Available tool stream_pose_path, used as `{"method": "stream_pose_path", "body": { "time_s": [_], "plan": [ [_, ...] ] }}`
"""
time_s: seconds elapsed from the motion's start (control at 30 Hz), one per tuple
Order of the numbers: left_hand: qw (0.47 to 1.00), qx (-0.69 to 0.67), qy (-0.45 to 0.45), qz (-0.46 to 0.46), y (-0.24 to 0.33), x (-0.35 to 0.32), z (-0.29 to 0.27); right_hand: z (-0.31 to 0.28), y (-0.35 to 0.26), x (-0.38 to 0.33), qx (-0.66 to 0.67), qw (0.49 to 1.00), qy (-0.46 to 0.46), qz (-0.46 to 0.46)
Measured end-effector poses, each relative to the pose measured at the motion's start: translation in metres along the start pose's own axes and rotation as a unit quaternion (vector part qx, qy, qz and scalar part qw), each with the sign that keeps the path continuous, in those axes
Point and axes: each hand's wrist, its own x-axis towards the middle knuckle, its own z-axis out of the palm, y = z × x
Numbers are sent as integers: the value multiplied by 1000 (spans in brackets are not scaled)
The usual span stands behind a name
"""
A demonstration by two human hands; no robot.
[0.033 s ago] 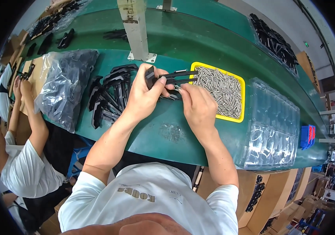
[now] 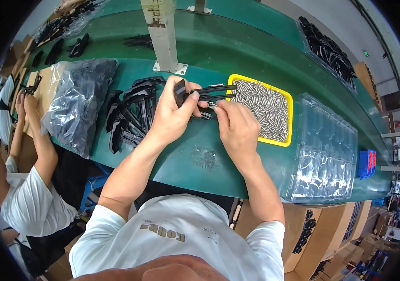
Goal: Manually inserting small screws into plastic components at an assembly line station.
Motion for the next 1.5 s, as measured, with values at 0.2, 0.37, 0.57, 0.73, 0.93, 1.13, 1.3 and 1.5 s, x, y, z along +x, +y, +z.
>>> {"method": "stream_pose_path", "body": {
  "time_s": [0.2, 0.37, 0.57, 0.73, 0.93, 1.13, 1.3, 1.5],
  "plan": [
    [997, 64, -15, 29, 1, -2, 0, 1, -2, 0, -50, 998, 7, -44],
    [996, 54, -9, 67, -5, -3, 5, 3, -2, 0, -66, 996, 27, -52],
    [996, 58, 1, 71, -8, -4, 8, 2, 2, -2, 5, 994, 8, 112],
    [997, -66, 3, -27, -9, 1, 5, 5, 6, -3, 28, 996, 32, 77],
    [987, -131, 3, -88, -1, 3, 2, -10, 7, 11, 11, 993, 29, 116],
    [999, -3, -27, -43, 1, 1, -5, -12, -4, 27, -93, 989, -34, -110],
    [981, 180, 10, 77, -5, 7, -9, -13, -9, 32, -38, 981, -191, 2],
    [946, 281, 76, 140, -5, 15, -21, -21, 2, 51, -17, 944, -277, 178]
  ]
}}
